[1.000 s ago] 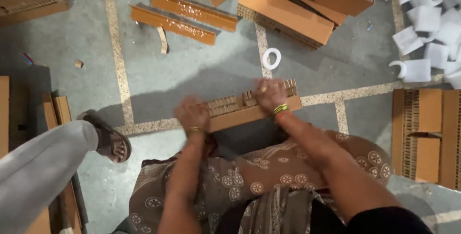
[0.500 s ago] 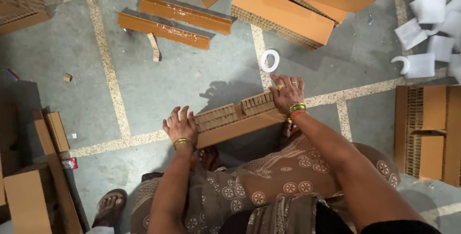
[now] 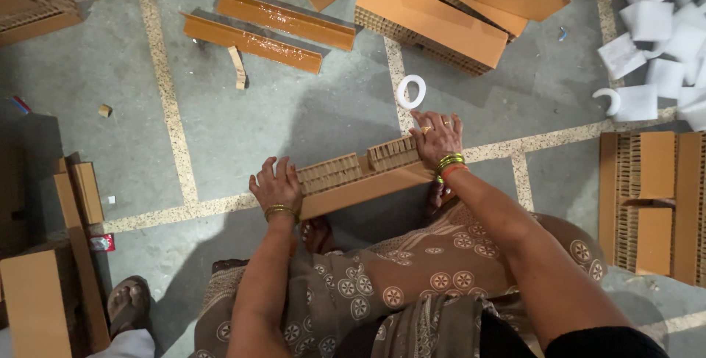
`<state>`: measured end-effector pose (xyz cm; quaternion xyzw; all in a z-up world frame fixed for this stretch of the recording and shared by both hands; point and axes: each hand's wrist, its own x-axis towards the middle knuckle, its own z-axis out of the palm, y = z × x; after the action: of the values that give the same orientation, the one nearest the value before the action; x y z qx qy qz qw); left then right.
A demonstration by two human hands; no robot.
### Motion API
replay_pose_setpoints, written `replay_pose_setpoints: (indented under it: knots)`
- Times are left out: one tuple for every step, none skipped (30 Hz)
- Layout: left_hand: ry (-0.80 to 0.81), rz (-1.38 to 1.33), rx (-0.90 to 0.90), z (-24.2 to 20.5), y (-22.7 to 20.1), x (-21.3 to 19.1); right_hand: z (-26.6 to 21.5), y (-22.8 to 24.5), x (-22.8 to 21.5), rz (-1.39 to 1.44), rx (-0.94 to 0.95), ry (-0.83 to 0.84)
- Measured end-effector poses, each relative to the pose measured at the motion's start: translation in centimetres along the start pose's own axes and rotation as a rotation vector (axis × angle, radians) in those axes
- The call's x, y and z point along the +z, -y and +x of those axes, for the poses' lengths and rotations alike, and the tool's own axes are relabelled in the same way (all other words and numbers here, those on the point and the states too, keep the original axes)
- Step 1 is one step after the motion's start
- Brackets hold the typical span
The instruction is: The person sits on the floor and assembles a cardboard box by hand. They fold the flaps, align the edges, and use a small piece of wet cardboard as an adhesive to secure the seams.
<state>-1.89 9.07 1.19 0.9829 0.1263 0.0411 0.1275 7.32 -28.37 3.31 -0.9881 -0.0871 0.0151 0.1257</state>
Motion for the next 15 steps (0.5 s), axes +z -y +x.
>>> replay_pose_setpoints:
  knots:
    - [0.001,0.003,0.006,0.1,-0.1,-0.1,0.2,0.2,-0.2,-0.004,0.008,0.021]
    - [0.005,0.007,0.013,0.1,-0.1,-0.2,0.2,0.4,-0.5,-0.006,0.018,0.044]
    - [-0.002,-0.007,0.013,0.1,-0.2,-0.4,0.3,0.7,-0.7,-0.004,-0.001,0.055]
    - [-0.008,-0.02,0.012,0.1,-0.1,-0.5,0.4,1.2,-0.8,-0.001,-0.021,0.067]
    - [-0.015,-0.033,0.011,0.1,-0.2,-0.6,0.6,1.7,-0.9,0.001,-0.041,0.079]
    - [-0.025,-0.032,0.021,0.1,-0.1,-0.6,0.7,2.4,-0.9,0.01,-0.056,0.099]
    - [-0.035,-0.031,0.032,0.1,0.0,-0.5,0.8,3.1,-0.9,0.019,-0.071,0.119]
    - [-0.042,-0.029,0.046,0.0,0.1,-0.5,0.7,3.8,-0.8,0.03,-0.081,0.14]
    - [-0.045,-0.032,0.04,-0.1,0.2,-0.5,0.7,4.4,-0.7,0.039,-0.103,0.148]
    - [-0.05,-0.038,0.037,-0.1,0.1,-0.3,0.7,4.8,-0.6,0.045,-0.123,0.153]
    - [-0.055,-0.044,0.034,-0.1,0.1,-0.3,0.7,5.3,-0.4,0.052,-0.142,0.158]
    - [-0.054,-0.041,0.028,0.0,0.0,-0.2,0.7,5.9,-0.2,0.038,-0.153,0.168]
    - [-0.054,-0.039,0.021,0.0,0.1,-0.2,0.7,6.6,0.1,0.025,-0.164,0.178]
    - [-0.052,-0.034,0.009,-0.2,0.1,-0.2,0.7,7.3,0.4,0.012,-0.179,0.192]
    - [-0.062,-0.043,0.01,-0.2,0.1,-0.1,0.9,7.8,0.8,0.015,-0.192,0.2]
